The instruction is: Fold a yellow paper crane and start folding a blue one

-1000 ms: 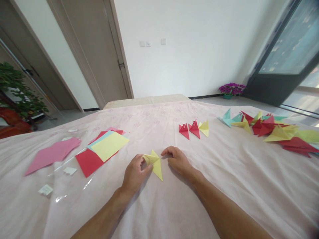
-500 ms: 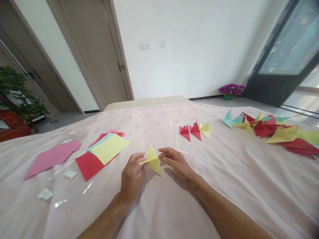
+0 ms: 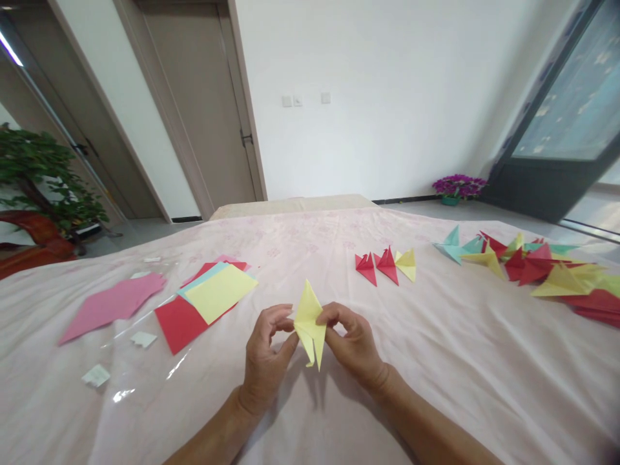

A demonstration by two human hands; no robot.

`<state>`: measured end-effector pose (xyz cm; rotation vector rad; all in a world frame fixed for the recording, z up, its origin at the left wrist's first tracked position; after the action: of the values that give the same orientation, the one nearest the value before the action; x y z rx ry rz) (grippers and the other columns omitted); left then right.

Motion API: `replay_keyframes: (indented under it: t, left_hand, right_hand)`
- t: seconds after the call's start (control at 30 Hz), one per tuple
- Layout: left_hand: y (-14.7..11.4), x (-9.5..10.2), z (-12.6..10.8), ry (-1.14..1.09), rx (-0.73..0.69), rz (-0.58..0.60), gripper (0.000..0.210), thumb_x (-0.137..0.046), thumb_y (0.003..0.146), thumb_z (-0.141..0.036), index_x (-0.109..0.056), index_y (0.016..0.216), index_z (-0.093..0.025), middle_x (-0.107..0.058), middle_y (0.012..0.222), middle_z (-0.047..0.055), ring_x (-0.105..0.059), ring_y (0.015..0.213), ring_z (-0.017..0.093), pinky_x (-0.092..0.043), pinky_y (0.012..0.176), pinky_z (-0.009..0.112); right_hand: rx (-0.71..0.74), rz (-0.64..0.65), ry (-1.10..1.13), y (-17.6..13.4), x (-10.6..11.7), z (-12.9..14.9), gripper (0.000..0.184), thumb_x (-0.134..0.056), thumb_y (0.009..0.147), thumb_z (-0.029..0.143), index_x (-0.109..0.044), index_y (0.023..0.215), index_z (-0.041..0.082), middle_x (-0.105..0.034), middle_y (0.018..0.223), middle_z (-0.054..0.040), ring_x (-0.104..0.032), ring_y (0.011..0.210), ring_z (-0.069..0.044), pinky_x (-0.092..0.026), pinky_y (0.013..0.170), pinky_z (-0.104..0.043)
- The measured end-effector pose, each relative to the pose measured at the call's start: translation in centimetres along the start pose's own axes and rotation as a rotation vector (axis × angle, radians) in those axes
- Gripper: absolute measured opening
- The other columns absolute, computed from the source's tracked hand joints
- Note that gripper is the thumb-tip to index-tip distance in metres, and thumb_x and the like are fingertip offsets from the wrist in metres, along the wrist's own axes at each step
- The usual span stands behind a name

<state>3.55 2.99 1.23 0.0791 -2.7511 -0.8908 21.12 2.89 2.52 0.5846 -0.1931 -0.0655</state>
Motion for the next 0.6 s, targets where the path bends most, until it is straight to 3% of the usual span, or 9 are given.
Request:
replay_keyframes:
  t: [0.1, 0.3, 0.6]
  left_hand:
    - [-0.2, -0.7, 0.7, -0.162, 0.229, 0.030, 0.032, -0.071, 0.081, -0.026, -0.057, 0.108, -0.019, -0.066, 0.097, 0.005, -0.064, 0.078, 0.015, -0.054, 0.073, 0.028]
    - [-0.5, -1.5, 1.0, -0.322, 0.396, 0.105, 0.025, -0.069, 0.081, -0.032, -0.062, 0.098, -0.016, -0.067, 0.082, 0.002, -0.061, 0.071, 0.014, -0.049, 0.064, 0.024]
    - [-0.2, -1.7, 0.7, -0.302, 0.484, 0.060, 0.025, -0.069, 0.080, -0.036, -0.065, 0.093, -0.015, -0.067, 0.076, 0.001, -0.057, 0.064, 0.012, -0.045, 0.059, 0.021]
  right_hand:
    - [-0.152, -0.022, 0.170, -0.1, -0.5, -0.8, 0.012, -0.065, 0.073, 0.009, -0.060, 0.072, 0.020, -0.067, 0.076, 0.0004, -0.059, 0.067, -0.013, -0.047, 0.064, -0.025]
    - [-0.390, 0.018, 0.525, -0.4, -2.1, -2.4, 0.023, -0.081, 0.064, 0.021, -0.059, 0.070, 0.020, -0.067, 0.072, 0.0003, -0.059, 0.062, -0.014, -0.045, 0.058, -0.025]
    - [-0.500, -0.046, 0.340, -0.5, -1.7, -3.3, 0.025, -0.082, 0.066, 0.035, -0.067, 0.075, 0.018, -0.064, 0.067, 0.0001, -0.052, 0.059, -0.013, -0.040, 0.056, -0.025]
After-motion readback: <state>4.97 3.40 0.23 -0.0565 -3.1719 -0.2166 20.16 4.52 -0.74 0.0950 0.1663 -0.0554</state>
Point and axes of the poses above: each hand's wrist, its own y-axis towards the middle knuckle, its own x-axis out of the back of the hand, z = x × y, the point moved 3 cm from there along y, towards the middle knuckle
